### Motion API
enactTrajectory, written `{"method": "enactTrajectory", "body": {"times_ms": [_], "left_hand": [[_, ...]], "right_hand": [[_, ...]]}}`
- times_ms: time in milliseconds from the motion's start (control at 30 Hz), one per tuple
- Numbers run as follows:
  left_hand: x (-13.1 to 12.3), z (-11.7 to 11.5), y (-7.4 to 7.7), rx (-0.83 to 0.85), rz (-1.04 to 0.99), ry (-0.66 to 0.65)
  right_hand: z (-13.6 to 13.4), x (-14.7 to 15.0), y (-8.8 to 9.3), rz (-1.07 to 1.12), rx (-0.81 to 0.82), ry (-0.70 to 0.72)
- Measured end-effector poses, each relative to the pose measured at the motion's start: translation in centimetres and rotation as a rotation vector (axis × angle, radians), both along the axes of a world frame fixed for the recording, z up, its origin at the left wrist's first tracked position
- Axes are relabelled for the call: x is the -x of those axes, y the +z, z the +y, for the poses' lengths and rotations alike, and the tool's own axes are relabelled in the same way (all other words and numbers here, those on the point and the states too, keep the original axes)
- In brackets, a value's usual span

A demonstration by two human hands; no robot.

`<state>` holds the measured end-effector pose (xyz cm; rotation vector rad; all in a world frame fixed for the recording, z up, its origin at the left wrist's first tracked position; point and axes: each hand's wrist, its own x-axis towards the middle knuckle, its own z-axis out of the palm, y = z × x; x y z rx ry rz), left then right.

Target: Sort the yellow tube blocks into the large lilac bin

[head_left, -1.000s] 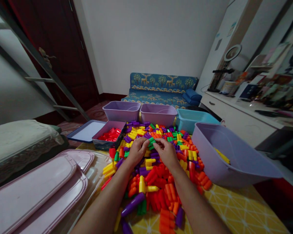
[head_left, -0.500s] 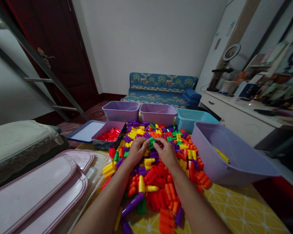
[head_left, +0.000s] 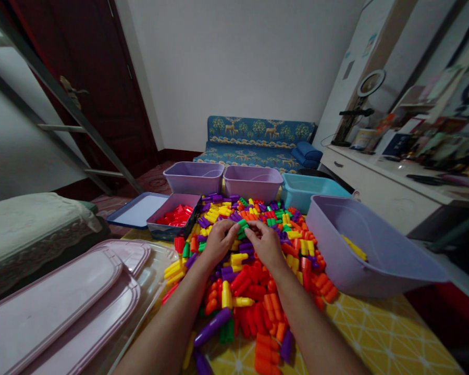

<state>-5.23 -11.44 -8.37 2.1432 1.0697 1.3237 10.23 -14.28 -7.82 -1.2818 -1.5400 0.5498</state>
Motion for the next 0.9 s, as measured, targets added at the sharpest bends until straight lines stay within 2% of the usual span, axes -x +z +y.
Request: {"method": "enactTrajectory", "body": {"times_ms": [533, 667, 767, 900], "left_hand": [[-0.1, 0.0, 0.0, 0.043, 0.005, 0.007], [-0.4, -0.1, 0.1, 0.059, 0.041, 0.068], [-0.9, 0.1, 0.6, 0.134, 0.152, 0.149], [-1.7, 1.2, 2.0, 0.259, 0.271, 0.151]], "right_hand": [[0.1, 0.1, -0.3, 0.049, 0.001, 0.012], [0.0, 0.0, -0.1, 0.122, -0.047, 0.066], [-0.1, -0.1, 0.0, 0.168, -0.064, 0.086], [0.1, -0.2, -0.2, 0.269, -0.056, -0.009]]}}
